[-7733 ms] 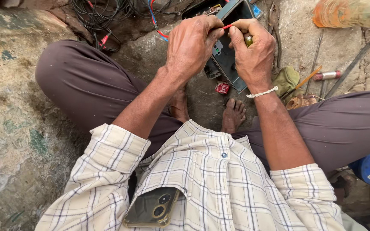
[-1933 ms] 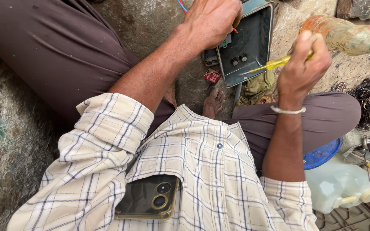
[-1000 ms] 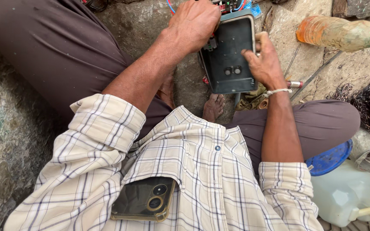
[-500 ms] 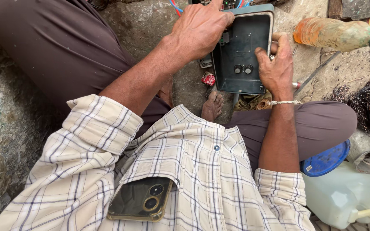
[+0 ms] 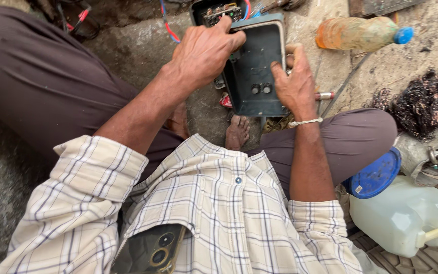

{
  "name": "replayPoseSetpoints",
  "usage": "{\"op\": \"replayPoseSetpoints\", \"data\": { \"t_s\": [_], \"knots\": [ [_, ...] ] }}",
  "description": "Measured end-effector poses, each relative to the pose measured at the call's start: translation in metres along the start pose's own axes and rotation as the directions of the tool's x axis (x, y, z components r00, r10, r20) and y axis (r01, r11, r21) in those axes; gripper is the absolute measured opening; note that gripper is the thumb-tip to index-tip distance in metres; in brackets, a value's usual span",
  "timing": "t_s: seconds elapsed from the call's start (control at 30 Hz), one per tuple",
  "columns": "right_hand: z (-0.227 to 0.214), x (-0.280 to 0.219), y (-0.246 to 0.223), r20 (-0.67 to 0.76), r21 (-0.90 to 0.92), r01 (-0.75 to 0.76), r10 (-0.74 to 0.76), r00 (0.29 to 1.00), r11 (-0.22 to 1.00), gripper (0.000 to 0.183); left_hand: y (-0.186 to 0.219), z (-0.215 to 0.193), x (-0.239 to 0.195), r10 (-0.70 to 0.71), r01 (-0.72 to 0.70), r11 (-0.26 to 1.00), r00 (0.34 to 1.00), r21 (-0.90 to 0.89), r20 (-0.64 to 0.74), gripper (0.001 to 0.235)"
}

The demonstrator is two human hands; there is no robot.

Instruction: The person sits on the ground and uses a screwdriver to tighten connections inside a small electrical box. They manipulate red and blue wires and adjust internal components while seated cross-legged.

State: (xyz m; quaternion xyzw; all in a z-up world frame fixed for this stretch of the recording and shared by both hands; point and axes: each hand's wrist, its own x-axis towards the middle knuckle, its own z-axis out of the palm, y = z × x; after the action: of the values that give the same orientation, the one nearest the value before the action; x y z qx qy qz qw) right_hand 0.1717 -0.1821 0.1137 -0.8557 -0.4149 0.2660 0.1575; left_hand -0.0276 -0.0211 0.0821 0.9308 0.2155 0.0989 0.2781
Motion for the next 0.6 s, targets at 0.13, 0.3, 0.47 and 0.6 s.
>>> {"op": "replayPoseSetpoints", "data": {
  "t_s": [0.13, 0.3, 0.47, 0.6],
  "knots": [
    [0.000, -0.003, -0.009, 0.016, 0.047, -0.111, 0.110, 0.994, 0.993, 0.040, 0.011, -0.016, 0.005, 0.039, -0.039, 0.999, 0.996, -0.009, 0.082, 0.020],
    [0.005, -0.005, 0.002, -0.046, 0.073, -0.024, 0.028, 0.999, 0.997, 0.042, 0.014, -0.017, 0.000, 0.008, -0.010, 1.000, 0.997, 0.023, 0.074, 0.016],
    [-0.002, -0.011, 0.009, -0.148, 0.100, 0.037, -0.022, 0.989, 0.994, 0.038, 0.013, -0.019, -0.016, 0.040, -0.106, 0.969, 0.959, -0.223, -0.281, 0.036],
    [-0.010, -0.025, 0.000, -0.373, 0.037, 0.184, -0.157, 0.914, 0.982, 0.034, 0.030, -0.041, -0.025, -0.136, -0.089, 0.882, 0.892, -0.463, -0.431, 0.029]
  ]
}}
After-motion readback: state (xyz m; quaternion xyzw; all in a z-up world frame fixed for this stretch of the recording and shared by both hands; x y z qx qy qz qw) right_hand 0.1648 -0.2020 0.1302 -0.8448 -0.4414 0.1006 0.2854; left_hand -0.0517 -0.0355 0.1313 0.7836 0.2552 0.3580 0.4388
